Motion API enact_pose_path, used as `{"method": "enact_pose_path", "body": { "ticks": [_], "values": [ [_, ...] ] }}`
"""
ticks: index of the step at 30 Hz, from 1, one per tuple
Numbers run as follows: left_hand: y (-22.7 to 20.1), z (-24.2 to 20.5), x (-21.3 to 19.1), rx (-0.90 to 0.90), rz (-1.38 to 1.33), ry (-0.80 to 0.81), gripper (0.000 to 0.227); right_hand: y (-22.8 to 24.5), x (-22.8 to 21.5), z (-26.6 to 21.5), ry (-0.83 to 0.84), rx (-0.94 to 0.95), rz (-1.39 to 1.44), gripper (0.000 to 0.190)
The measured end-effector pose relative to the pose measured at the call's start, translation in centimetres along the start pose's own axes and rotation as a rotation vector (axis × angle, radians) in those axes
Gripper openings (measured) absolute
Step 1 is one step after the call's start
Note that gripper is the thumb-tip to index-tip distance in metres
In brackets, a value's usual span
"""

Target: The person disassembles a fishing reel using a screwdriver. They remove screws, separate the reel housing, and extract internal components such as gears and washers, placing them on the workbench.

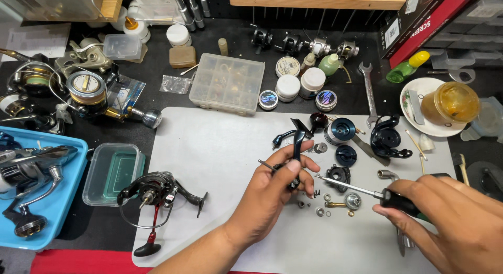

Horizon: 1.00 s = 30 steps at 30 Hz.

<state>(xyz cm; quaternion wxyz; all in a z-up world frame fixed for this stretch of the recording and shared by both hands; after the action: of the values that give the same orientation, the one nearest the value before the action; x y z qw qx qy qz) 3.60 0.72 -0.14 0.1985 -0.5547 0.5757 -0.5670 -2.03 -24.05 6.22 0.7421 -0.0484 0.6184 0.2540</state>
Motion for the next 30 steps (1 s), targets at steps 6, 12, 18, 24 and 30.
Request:
{"method": "enact_pose_path", "body": {
  "ticks": [6, 12, 18, 24, 30],
  "values": [
    [0.3, -0.4, 0.3, 0.121, 0.221, -0.081, 0.041, 0.0, 0.3, -1.3, -0.093, 0.077, 0.168, 0.033],
    [0.5, -0.3, 0.5, 0.117, 0.236, -0.076, 0.037, 0.0, 0.6, -1.5, -0.065, 0.042, 0.11, 0.035],
    [0.8, -0.2, 0.3, 0.155, 0.222, -0.063, 0.031, 0.9, 0.2, -0.7, -0.033, 0.033, 0.029, 0.032],
    [0.4, -0.5, 0.2, 0.219, 0.328, -0.105, 0.026, 0.9, 0.4, -0.8, -0.052, 0.084, 0.058, 0.031],
    [-0.5, -1.4, -0.9, 0.281, 0.793, -0.055, 0.025, 0.4, 1.7, -2.7, -0.276, 0.284, 0.214, 0.029]
  ]
}}
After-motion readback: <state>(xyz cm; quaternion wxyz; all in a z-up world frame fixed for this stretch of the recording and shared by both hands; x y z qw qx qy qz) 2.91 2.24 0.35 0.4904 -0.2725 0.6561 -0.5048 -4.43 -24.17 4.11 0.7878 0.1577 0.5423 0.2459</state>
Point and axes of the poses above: each hand's wrist, its own z-axis towards the middle knuckle, its own x-axis out of the palm, y = z × x, the point moved 1 cm from there along z, towards the middle knuckle, and after that the axes turned 14 degrees about z, right-handed, at the moved point
